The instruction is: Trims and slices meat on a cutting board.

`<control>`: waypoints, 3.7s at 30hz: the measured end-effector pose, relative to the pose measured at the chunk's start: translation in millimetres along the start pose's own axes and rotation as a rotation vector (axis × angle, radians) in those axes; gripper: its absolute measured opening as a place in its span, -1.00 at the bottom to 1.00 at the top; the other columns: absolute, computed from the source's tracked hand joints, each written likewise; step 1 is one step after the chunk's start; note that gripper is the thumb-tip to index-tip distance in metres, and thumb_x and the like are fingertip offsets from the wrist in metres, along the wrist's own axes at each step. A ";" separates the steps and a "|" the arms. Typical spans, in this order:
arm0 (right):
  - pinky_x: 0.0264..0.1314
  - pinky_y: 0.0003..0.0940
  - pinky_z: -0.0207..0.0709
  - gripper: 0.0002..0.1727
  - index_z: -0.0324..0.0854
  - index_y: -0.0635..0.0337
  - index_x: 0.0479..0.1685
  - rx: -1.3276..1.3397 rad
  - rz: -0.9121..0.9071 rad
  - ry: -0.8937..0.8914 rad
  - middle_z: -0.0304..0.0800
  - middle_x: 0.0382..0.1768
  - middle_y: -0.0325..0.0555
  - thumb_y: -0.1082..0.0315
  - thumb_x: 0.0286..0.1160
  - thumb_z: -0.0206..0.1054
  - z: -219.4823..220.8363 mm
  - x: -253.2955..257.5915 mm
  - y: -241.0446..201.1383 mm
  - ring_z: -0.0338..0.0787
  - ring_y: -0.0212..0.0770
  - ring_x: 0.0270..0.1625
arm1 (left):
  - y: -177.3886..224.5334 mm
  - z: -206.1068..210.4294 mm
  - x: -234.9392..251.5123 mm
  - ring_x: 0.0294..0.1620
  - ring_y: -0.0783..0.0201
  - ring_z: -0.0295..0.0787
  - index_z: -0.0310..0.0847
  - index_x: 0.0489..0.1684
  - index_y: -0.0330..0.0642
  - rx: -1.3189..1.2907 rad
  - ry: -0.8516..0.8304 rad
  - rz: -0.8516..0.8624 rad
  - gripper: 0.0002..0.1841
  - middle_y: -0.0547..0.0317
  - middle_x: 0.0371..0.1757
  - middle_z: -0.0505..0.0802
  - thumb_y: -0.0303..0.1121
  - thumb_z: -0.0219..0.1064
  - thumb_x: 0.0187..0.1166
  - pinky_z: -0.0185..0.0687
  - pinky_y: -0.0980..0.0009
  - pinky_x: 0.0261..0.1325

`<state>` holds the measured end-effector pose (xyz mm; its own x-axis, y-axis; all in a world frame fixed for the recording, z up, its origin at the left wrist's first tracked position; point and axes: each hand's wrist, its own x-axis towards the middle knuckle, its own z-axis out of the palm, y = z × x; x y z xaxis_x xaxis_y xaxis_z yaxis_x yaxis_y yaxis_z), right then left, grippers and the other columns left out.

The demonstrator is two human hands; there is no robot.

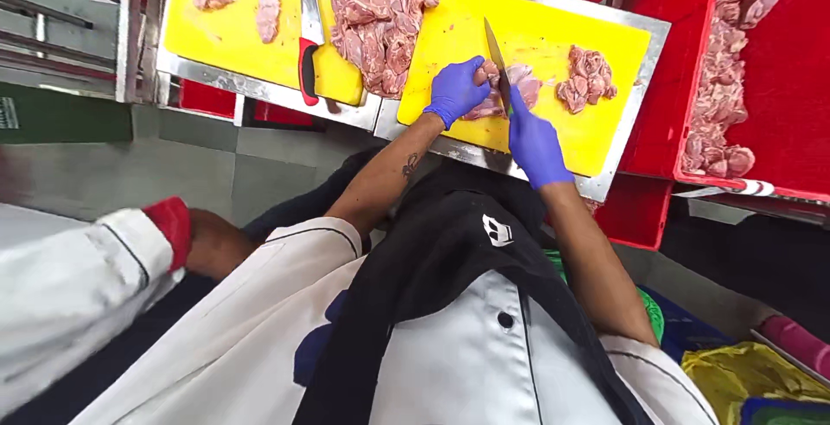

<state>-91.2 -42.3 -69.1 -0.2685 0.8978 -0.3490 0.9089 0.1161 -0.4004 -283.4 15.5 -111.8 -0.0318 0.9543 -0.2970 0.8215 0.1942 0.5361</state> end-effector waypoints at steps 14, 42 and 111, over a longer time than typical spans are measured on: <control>-0.13 0.03 0.67 -0.42 0.24 -0.25 0.85 0.134 -0.017 -0.118 0.87 -0.21 -0.02 0.13 0.84 -0.07 -4.7 -140.9 50.2 0.79 -0.07 -0.31 | 17.1 -56.3 65.2 0.36 0.02 0.77 0.45 0.66 -0.12 -0.006 0.013 0.369 -0.45 -0.02 0.36 0.80 -0.26 0.30 0.66 0.63 0.01 0.48; -0.23 0.06 0.68 -0.42 0.17 -0.29 0.87 0.435 0.191 0.084 0.81 -0.15 0.04 0.06 0.88 -0.09 -6.7 -50.7 122.9 0.76 -0.05 -0.34 | 106.2 -112.1 13.3 -0.21 0.32 0.80 0.60 -0.16 -0.22 -0.951 -0.528 0.686 -0.80 0.18 -0.26 0.80 -0.30 0.47 0.50 0.81 0.32 -0.10; -0.49 -0.07 0.59 -0.38 0.11 -0.35 0.89 0.513 0.155 0.330 0.74 -0.30 -0.05 0.09 0.85 0.03 -43.6 -86.0 91.8 0.64 -0.15 -0.53 | 80.6 -38.5 -11.1 -0.20 0.14 0.86 0.38 0.36 -0.29 -1.107 -0.468 0.369 -0.70 -0.06 -0.10 0.82 -0.44 0.18 0.74 0.86 0.21 -0.11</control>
<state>29.2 -90.3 -38.8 0.0412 0.9811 -0.1889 0.6388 -0.1713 -0.7501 -238.8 29.4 -34.9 0.4884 0.8645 -0.1186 -0.1863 0.2360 0.9537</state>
